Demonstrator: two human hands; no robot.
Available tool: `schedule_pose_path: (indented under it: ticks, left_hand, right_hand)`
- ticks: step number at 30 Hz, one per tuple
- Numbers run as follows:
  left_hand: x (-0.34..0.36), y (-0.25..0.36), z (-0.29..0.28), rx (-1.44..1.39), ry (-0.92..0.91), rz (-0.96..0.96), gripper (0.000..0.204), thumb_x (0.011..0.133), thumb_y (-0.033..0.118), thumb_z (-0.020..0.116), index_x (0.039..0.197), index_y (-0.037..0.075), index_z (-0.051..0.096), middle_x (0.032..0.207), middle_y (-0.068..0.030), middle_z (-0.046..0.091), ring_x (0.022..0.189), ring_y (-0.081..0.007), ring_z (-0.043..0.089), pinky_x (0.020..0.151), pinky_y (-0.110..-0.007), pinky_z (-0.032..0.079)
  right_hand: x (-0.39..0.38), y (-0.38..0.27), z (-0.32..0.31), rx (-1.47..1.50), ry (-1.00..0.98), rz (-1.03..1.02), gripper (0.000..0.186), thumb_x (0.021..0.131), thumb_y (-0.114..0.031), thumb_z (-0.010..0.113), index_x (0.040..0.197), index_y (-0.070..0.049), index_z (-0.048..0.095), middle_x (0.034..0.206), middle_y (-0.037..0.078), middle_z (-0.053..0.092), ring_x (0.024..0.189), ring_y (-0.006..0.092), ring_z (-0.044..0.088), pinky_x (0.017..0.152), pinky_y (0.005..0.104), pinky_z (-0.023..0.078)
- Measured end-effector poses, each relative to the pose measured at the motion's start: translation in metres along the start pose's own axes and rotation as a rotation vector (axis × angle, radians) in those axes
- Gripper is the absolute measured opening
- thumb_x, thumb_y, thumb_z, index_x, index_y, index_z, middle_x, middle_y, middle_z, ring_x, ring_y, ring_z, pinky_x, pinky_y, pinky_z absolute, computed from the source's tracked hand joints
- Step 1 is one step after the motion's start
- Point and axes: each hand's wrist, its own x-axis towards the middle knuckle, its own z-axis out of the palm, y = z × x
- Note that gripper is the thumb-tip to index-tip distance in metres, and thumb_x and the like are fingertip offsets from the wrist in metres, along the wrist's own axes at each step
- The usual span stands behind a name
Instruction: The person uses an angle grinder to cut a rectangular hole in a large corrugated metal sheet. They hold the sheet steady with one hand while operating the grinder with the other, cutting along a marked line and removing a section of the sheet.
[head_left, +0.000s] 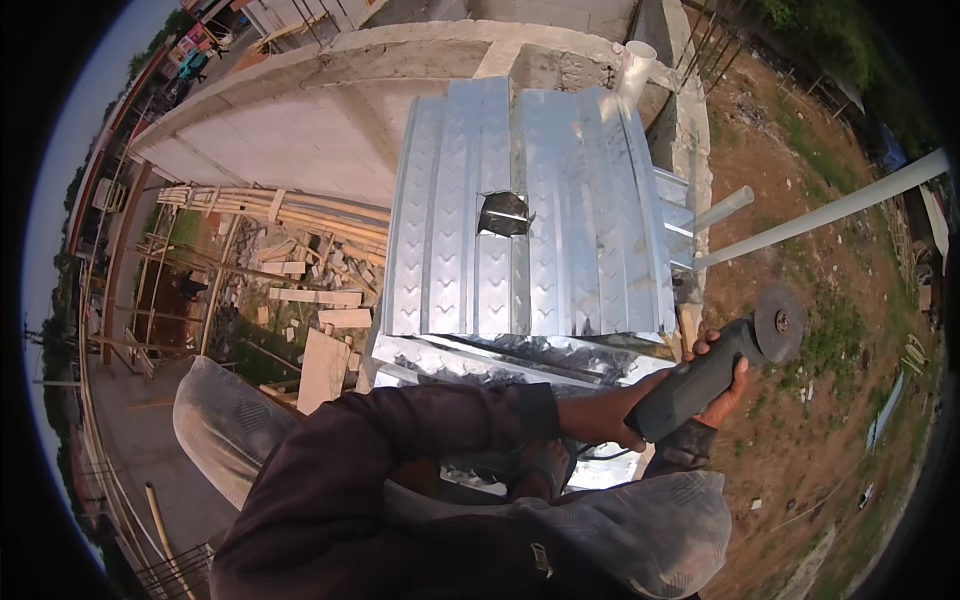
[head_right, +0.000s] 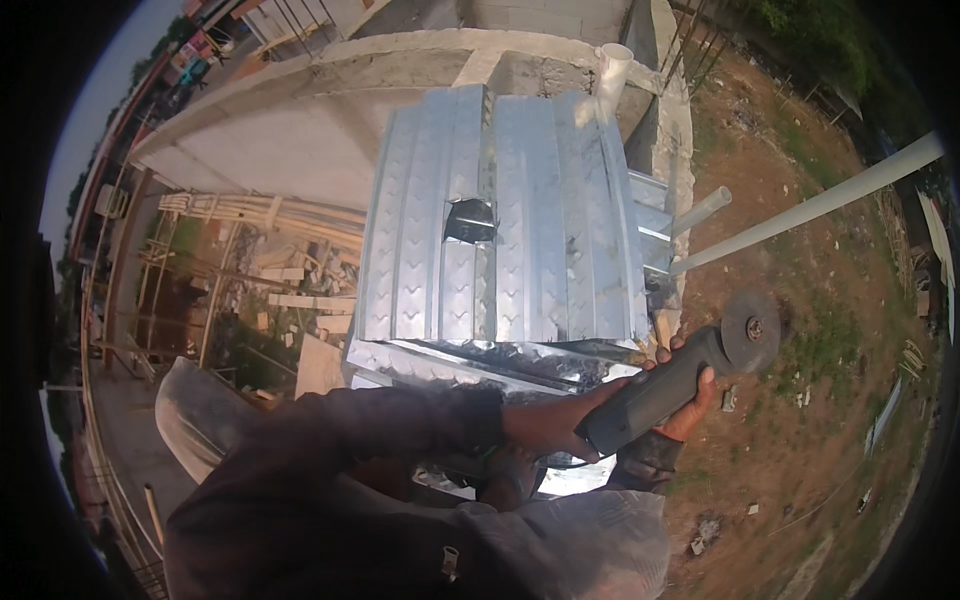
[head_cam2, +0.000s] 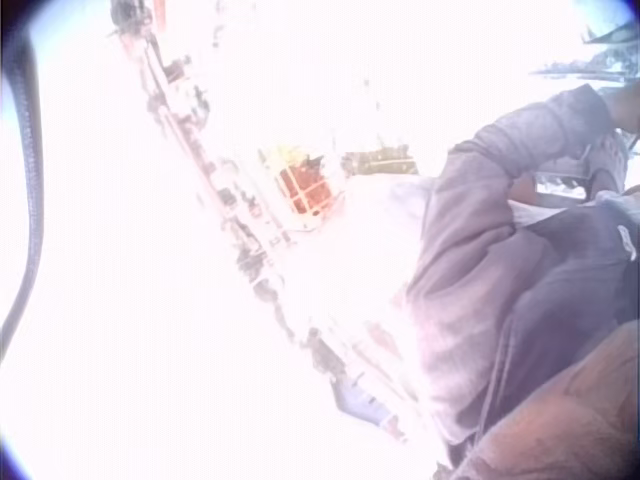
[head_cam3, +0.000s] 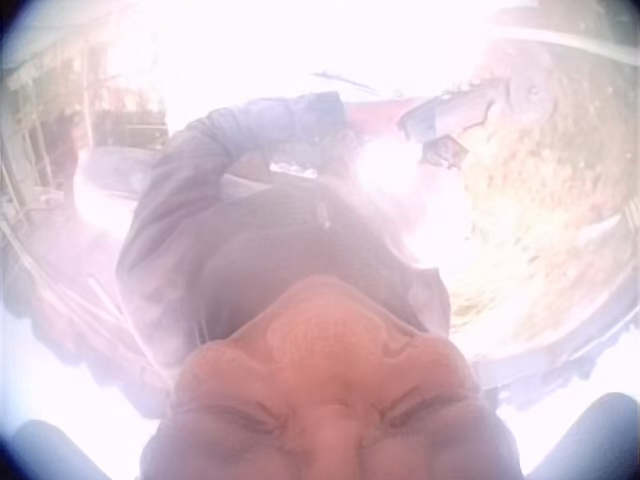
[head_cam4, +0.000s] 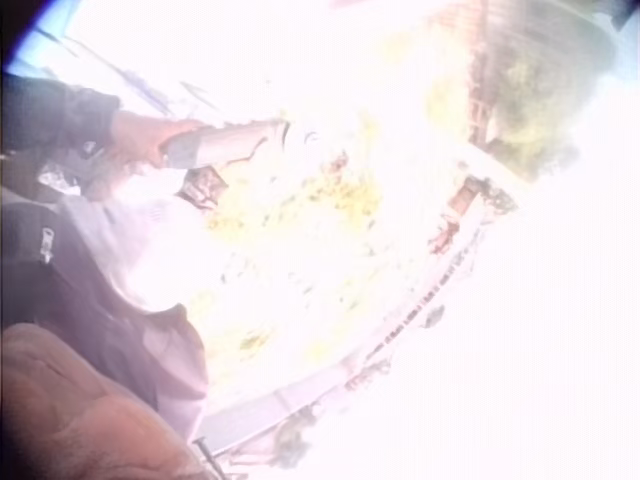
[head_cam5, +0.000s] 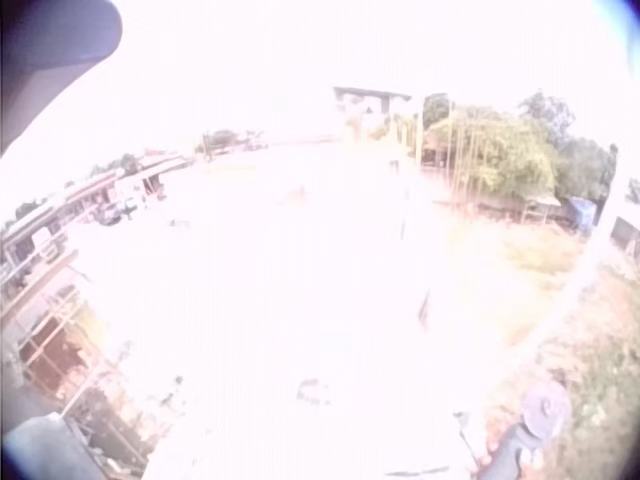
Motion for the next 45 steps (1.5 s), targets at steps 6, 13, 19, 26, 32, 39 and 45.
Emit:
schedule_pose_path:
  ticks: [6,13,19,26,32,39,45]
  left_hand:
    - [0.007,-0.017,-0.001,-0.055,0.026,-0.166,0.111,0.076,0.008,0.080,0.162,0.008,0.009,0.150,-0.0189,0.041,0.134,-0.0265,0.047,0.107,-0.042,0.043]
    - [-0.045,0.024,-0.047,0.714,-0.134,-0.274,0.102,0.074,0.036,0.083,0.150,-0.005,0.029,0.121,-0.0289,0.064,0.108,-0.0427,0.066,0.095,-0.047,0.051]
    - [-0.158,0.155,-0.170,1.073,-0.060,-0.960,0.053,0.091,0.036,0.070,0.124,-0.005,0.063,0.109,-0.0204,0.070,0.102,-0.0331,0.069,0.090,-0.043,0.053]
    - [-0.213,-0.037,-0.122,-0.264,0.549,-0.595,0.075,0.093,0.045,0.072,0.147,0.002,0.042,0.137,-0.0157,0.054,0.118,-0.0237,0.059,0.097,-0.039,0.052]
    - [-0.139,-0.118,-0.109,-0.955,0.765,-0.008,0.058,0.100,0.041,0.064,0.139,0.003,0.044,0.138,-0.0195,0.051,0.129,-0.0300,0.053,0.111,-0.043,0.043]
    - [-0.115,-0.104,-0.110,-0.575,0.945,-0.035,0.048,0.102,0.030,0.063,0.125,-0.010,0.048,0.126,-0.0157,0.054,0.129,-0.0298,0.054,0.110,-0.042,0.048]
    - [-0.114,-0.106,-0.115,-0.856,0.954,-0.099,0.055,0.100,0.036,0.066,0.128,-0.007,0.048,0.124,-0.0142,0.055,0.130,-0.0299,0.054,0.107,-0.042,0.049]
  right_hand:
    - [0.003,0.000,0.005,-0.095,-0.017,0.123,0.060,0.090,-0.045,0.066,0.129,-0.002,0.050,0.104,0.015,0.059,0.092,0.0278,0.061,0.080,0.0416,0.057]
    - [0.004,-0.001,0.018,-0.258,0.140,0.233,0.058,0.086,-0.038,0.068,0.128,-0.002,0.050,0.102,0.018,0.061,0.084,0.0291,0.065,0.070,0.0405,0.059]
    - [0.016,-0.086,0.051,-0.832,0.106,0.122,0.065,0.081,-0.023,0.072,0.135,-0.006,0.040,0.103,0.018,0.062,0.077,0.0286,0.068,0.061,0.0430,0.061]
    - [0.021,-0.075,0.056,-1.197,0.046,0.275,0.074,0.076,-0.011,0.080,0.140,-0.007,0.042,0.114,0.007,0.063,0.099,0.0179,0.064,0.086,0.0326,0.054]
    - [0.005,-0.046,0.040,-1.207,0.082,0.413,0.077,0.074,-0.003,0.079,0.141,-0.004,0.041,0.121,0.007,0.061,0.106,0.0180,0.061,0.093,0.0335,0.051]
    - [0.009,-0.005,0.025,-1.237,0.024,0.451,0.083,0.071,-0.001,0.082,0.142,-0.003,0.039,0.119,0.007,0.059,0.104,0.0170,0.060,0.089,0.0324,0.052]
    - [0.012,0.015,0.011,-1.304,0.000,0.466,0.092,0.067,0.005,0.082,0.146,-0.002,0.036,0.119,0.009,0.060,0.106,0.0183,0.061,0.090,0.0334,0.053]
